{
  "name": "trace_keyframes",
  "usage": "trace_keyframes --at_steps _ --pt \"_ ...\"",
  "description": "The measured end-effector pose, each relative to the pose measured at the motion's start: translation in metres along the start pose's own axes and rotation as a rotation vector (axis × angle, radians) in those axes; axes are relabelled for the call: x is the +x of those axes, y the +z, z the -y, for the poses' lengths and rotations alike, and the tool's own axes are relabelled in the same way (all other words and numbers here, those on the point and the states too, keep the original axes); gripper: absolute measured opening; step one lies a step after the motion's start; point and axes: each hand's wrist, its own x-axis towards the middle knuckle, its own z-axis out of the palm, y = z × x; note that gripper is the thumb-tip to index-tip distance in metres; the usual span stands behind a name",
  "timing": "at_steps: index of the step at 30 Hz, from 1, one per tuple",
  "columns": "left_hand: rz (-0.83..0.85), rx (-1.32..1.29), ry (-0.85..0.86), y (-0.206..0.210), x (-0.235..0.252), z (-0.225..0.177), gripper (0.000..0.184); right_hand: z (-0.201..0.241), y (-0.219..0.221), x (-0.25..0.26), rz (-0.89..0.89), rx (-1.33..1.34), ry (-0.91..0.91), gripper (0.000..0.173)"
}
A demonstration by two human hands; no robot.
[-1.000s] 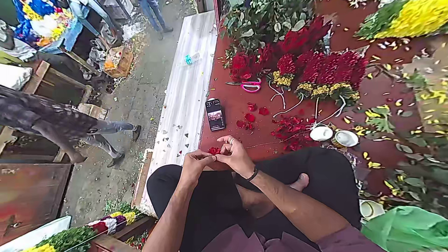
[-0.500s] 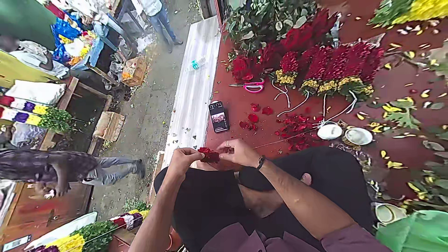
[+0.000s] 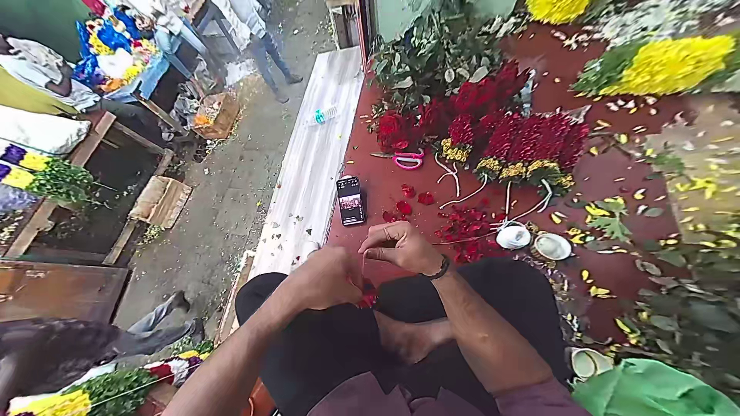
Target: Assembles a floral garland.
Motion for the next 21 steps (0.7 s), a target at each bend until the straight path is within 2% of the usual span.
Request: trace_keyframes --at_steps 1,3,4,5,6,8,9,11,14,17,19,21 --pt "0.038 -0.079 0.102 -0.007 0.004 -0.015 0.014 -0.003 -0.004 -0.001 -0.021 0.129 0.044 0.005" --pt "-0.016 -0.29 0.219 -0.02 0.019 -0.033 0.012 0.01 0.0 -0.005 -0.169 0.316 0.242 0.009" --pt "-0.08 -0.386 0.217 -0.026 0.028 -0.038 0.011 0.028 0.007 -0.005 -0.284 0.367 0.399 0.013" --pt "-0.149 -0.451 0.19 -0.031 0.037 -0.04 0.011 0.03 0.013 -0.007 -0.32 0.403 0.476 0.013" --pt "-0.232 -0.462 0.153 -0.036 0.046 -0.038 0.012 0.017 0.015 -0.013 -0.273 0.445 0.426 0.014" --pt "-0.406 -0.361 0.099 -0.041 0.063 -0.026 0.014 -0.024 0.014 -0.016 -0.074 0.507 0.179 0.01" --pt "-0.486 -0.279 0.076 -0.042 0.069 -0.017 0.016 -0.03 0.012 -0.014 -0.008 0.504 0.085 0.011" --pt "-0.58 -0.142 0.0 -0.044 0.074 0.003 0.017 -0.024 0.005 -0.01 0.011 0.432 0.005 0.013" --pt "-0.576 -0.057 -0.082 -0.042 0.07 0.041 0.018 -0.014 -0.012 -0.009 -0.151 0.295 0.066 0.016" --pt "-0.483 -0.037 -0.126 -0.033 0.055 0.071 0.018 -0.021 -0.023 -0.007 -0.276 0.246 0.182 0.015" --pt "-0.41 -0.053 -0.149 -0.027 0.041 0.08 0.019 -0.022 -0.021 -0.005 -0.277 0.197 0.235 0.014" --pt "-0.37 -0.152 -0.187 -0.019 0.03 0.083 0.017 -0.017 -0.016 -0.004 -0.203 0.112 0.254 0.013"
